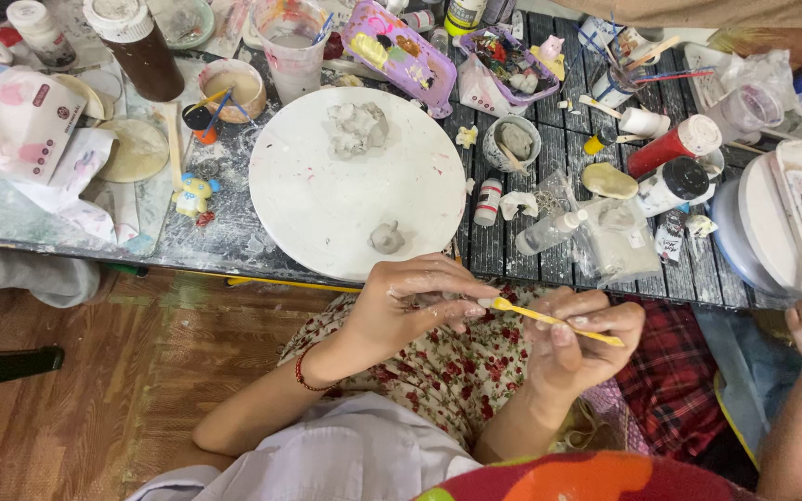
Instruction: The person shapes a small piece of gray clay by hand, repeatedly rolling and pinching it into a rounded form. They use a yellow sculpting tool to refine the surface and add details, then continue shaping with both hands.
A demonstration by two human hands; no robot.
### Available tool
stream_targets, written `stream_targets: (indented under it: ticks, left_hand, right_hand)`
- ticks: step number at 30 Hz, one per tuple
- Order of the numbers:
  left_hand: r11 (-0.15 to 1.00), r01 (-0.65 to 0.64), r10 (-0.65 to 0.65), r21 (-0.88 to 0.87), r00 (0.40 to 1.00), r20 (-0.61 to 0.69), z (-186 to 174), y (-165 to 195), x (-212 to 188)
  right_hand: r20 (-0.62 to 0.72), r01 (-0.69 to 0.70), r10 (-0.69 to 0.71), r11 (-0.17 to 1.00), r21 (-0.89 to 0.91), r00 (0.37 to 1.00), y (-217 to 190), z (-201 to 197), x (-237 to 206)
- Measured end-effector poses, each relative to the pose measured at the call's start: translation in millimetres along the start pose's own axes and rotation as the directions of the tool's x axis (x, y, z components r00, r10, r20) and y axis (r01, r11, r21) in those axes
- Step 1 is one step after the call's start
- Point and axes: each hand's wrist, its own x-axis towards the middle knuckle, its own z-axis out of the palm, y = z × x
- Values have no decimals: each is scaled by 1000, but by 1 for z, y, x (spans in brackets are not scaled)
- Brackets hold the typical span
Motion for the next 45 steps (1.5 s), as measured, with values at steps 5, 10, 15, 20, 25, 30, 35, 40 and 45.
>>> stream_targets:
  ticks: [5,10,15,20,25,30,35,40,45]
  left_hand:
    - [940,160,-150,-301,987,54,3,-2,1]
    - [957,182,-167,-224,982,84,1,4,0]
    - [981,98,-86,-170,993,78,1,8,-2]
    - [984,89,-80,-157,995,66,0,6,-5]
    - [982,86,-70,-166,992,101,-3,4,-7]
    - [981,65,-43,-185,992,119,-2,3,-7]
    - [988,58,-42,-144,993,115,-3,3,-6]
    - [985,63,-42,-162,991,128,-3,4,-5]
    - [983,103,-85,-150,988,125,-2,4,-5]
  right_hand:
    - [404,471,250,-355,-807,880,-57,-149,132]
    - [486,741,561,-550,-386,670,-70,-324,171]
    - [484,779,615,-544,-312,623,-74,-310,163]
    - [486,801,639,-513,-309,597,-77,-301,170]
    - [484,815,656,-481,-323,579,-75,-325,165]
    - [481,803,647,-522,-286,592,-79,-321,164]
    - [474,803,654,-536,-260,590,-84,-324,162]
    - [473,789,639,-557,-259,606,-91,-318,162]
    - [467,782,633,-559,-276,617,-99,-316,163]
